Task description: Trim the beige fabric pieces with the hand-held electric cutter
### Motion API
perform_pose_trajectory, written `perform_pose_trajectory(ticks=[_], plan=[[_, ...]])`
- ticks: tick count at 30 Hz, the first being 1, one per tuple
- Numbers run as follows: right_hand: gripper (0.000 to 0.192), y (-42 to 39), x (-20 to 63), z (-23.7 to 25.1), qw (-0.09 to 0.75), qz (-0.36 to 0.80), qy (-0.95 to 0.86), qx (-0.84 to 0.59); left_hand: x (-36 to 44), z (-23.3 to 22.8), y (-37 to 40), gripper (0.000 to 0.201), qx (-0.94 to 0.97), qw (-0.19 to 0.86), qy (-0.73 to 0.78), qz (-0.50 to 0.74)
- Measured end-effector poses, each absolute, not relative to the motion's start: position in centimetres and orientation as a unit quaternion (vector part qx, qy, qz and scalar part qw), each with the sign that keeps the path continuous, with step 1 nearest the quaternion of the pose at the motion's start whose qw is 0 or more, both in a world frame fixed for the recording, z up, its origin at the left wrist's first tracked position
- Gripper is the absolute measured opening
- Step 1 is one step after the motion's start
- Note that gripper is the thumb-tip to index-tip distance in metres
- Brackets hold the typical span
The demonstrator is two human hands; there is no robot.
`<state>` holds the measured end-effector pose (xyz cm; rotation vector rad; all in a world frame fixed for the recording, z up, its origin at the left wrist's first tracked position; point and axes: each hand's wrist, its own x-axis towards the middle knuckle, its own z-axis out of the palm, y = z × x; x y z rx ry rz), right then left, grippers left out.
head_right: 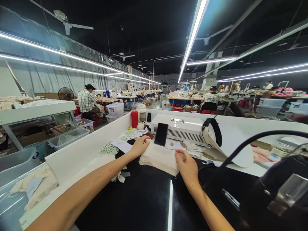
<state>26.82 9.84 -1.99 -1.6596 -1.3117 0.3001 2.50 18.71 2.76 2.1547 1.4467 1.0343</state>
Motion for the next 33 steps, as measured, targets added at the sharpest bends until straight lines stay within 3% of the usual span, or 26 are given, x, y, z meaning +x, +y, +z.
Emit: perform_pose_trajectory(ticks=[12,22,27,33], plan=[[0.02,10.6,27.4,-4.5,0.362,0.01,-0.653,-0.665,2.4,0.8,17.8,0.035,0.767,0.174,0.552,0.278],[0.037,7.6,24.7,-3.8,0.426,0.022,-0.676,-0.601,-4.9,5.7,15.0,0.035,0.776,0.127,0.581,0.21],[0.032,4.8,22.7,-2.7,0.446,0.072,-0.695,-0.559,-12.8,8.5,12.6,0.035,0.748,0.073,0.641,0.153],[0.028,2.4,21.5,-2.2,0.448,0.136,-0.703,-0.535,-19.1,7.5,9.5,0.036,0.702,0.089,0.701,0.088]])
